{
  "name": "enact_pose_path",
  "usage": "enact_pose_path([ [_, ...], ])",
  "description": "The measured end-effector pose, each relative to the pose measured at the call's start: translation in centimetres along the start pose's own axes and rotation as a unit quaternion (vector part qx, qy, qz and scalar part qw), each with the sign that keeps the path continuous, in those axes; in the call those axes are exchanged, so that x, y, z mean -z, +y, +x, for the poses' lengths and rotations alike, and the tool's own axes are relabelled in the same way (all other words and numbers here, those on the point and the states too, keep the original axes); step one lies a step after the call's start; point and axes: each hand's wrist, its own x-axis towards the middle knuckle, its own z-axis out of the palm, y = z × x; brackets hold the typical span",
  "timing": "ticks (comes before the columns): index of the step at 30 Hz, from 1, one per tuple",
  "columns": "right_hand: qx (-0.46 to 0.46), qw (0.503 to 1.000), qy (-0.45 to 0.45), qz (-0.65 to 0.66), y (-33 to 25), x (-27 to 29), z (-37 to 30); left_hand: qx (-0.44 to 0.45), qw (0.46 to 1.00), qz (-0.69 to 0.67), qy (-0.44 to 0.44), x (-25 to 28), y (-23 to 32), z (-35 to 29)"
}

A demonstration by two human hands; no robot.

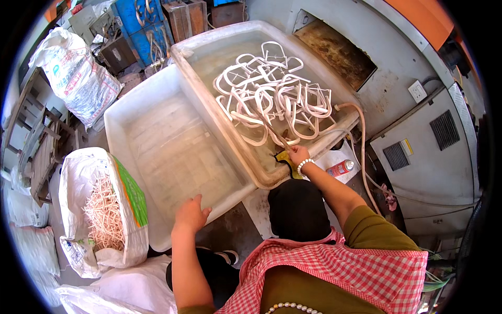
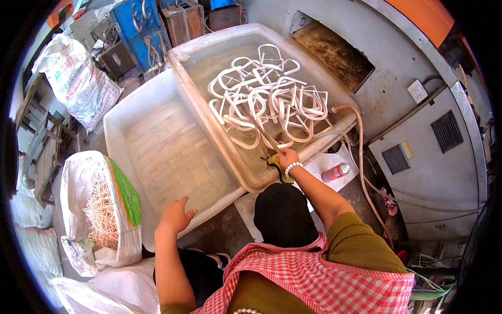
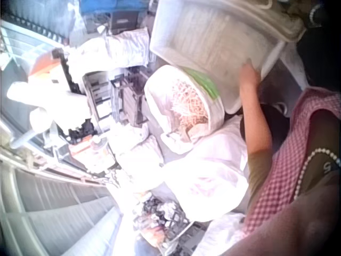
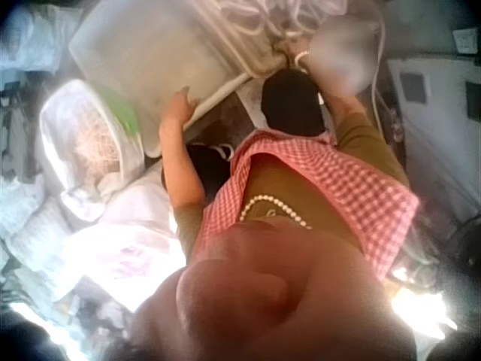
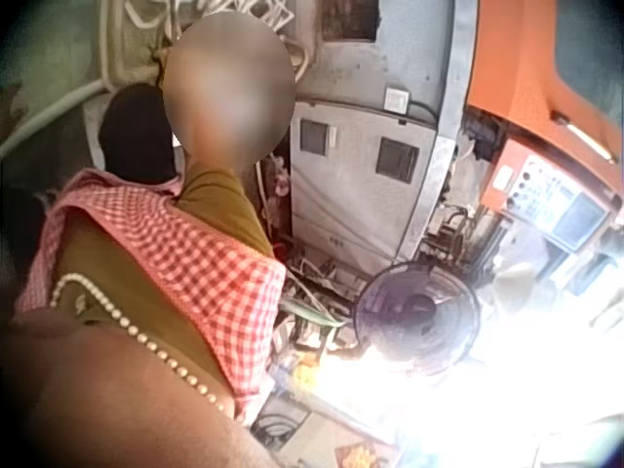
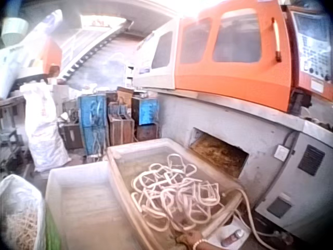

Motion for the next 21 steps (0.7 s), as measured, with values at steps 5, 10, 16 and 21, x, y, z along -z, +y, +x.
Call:
enact_pose_path([
  [5,-0.006,0.995,0.008,0.101,-1.2,0.6,0.4,-0.005,1.000,-0.005,-0.008,0.0,0.0,0.1],
  [10,0.001,0.985,0.008,0.175,-2.1,1.3,0.0,-0.007,1.000,-0.003,-0.012,0.2,0.5,0.2],
  [16,0.018,0.976,-0.007,0.217,-5.7,4.4,-1.5,-0.024,1.000,-0.013,0.001,-0.6,-0.2,0.2],
  [21,0.008,0.972,-0.019,0.234,-8.6,8.0,-2.9,-0.004,0.999,-0.029,-0.021,0.4,0.1,-0.1],
])
